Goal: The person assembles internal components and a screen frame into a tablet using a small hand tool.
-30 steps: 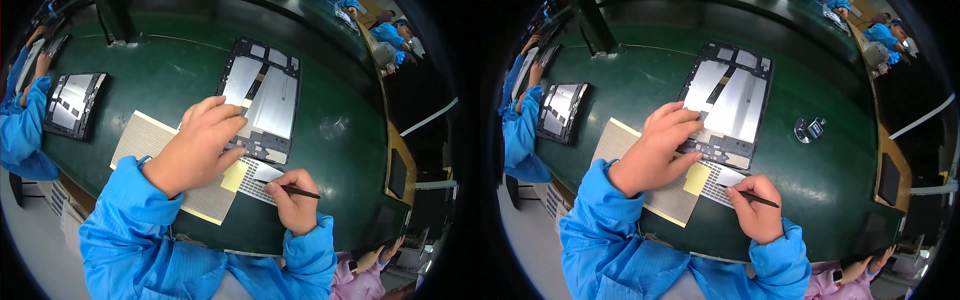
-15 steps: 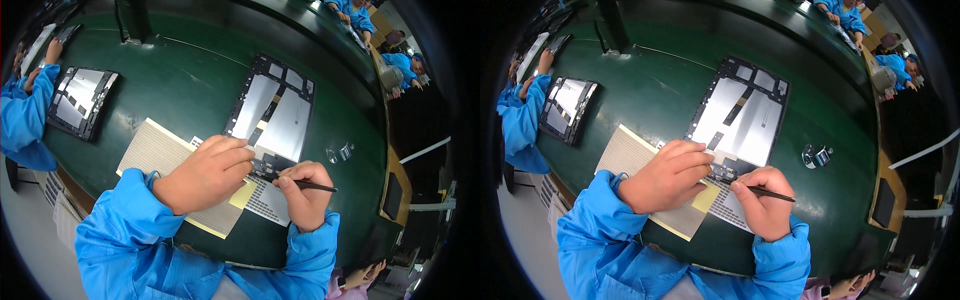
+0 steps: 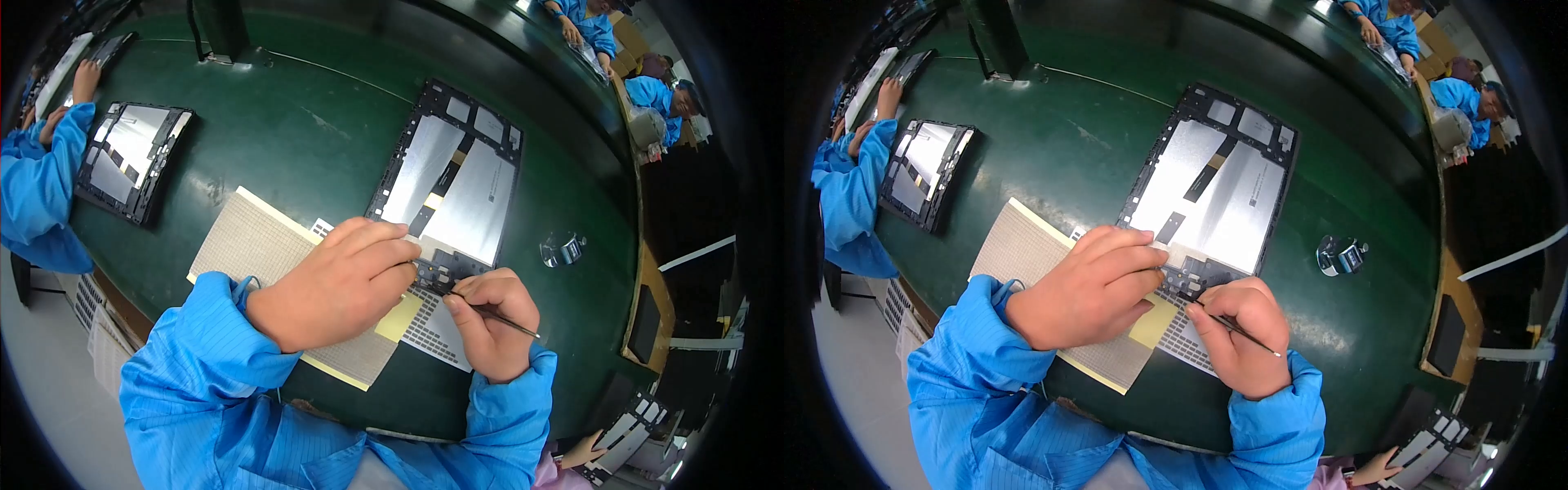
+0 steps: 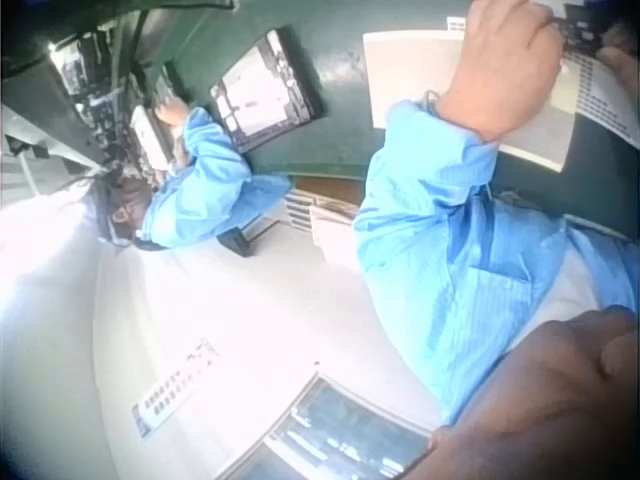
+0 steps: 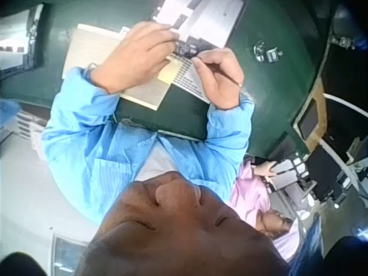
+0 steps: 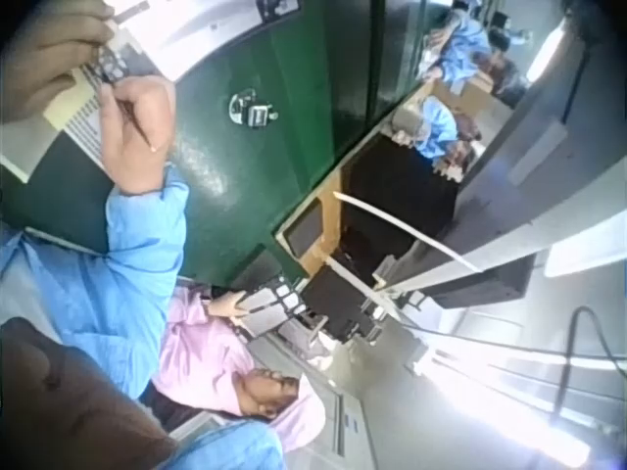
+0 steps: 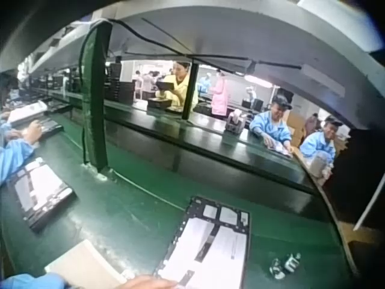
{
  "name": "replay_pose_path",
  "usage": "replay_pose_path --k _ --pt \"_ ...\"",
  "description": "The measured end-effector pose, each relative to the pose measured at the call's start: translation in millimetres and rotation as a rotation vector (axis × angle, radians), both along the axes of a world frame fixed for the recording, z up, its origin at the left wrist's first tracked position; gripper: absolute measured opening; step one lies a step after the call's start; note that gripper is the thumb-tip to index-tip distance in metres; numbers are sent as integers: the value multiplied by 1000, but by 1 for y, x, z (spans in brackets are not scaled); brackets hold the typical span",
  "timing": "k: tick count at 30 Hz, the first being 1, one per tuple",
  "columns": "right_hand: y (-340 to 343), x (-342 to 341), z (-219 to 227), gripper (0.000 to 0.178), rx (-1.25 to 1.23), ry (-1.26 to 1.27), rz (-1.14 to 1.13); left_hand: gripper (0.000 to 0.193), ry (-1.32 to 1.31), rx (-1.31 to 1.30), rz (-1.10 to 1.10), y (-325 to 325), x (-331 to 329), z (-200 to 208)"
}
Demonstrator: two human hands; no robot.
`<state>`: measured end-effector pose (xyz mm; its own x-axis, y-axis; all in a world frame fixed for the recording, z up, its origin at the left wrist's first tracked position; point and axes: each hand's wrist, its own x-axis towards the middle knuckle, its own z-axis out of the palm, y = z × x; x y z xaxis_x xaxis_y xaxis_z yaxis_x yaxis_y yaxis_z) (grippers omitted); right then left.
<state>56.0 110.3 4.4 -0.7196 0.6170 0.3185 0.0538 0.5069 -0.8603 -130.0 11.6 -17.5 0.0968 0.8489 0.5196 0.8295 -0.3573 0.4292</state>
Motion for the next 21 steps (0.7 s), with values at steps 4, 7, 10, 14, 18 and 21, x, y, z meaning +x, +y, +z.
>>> replay_pose_path --k 4,7,10,14,18,21 --pt "-11 4 -1 18 24 114 -6 28 -68 -20 -26 -2 -3 -3" --pt "-34 9 6 17 -518 346 -116 27 -91 -32 -35 -3 -5 -2" --pt "-49 -2 -8 16 -735 15 -174 26 -105 -35 -49 -3 -5 0" --pt "-48 -3 -16 15 -621 28 -159 25 -99 -32 -48 -1 -5 -1" --pt "-49 -3 -17 14 -536 -46 -127 24 -99 -32 -53 -2 -4 -1" --pt "-50 -3 -12 14 -537 -30 -147 24 -103 -31 -41 -3 -4 0"
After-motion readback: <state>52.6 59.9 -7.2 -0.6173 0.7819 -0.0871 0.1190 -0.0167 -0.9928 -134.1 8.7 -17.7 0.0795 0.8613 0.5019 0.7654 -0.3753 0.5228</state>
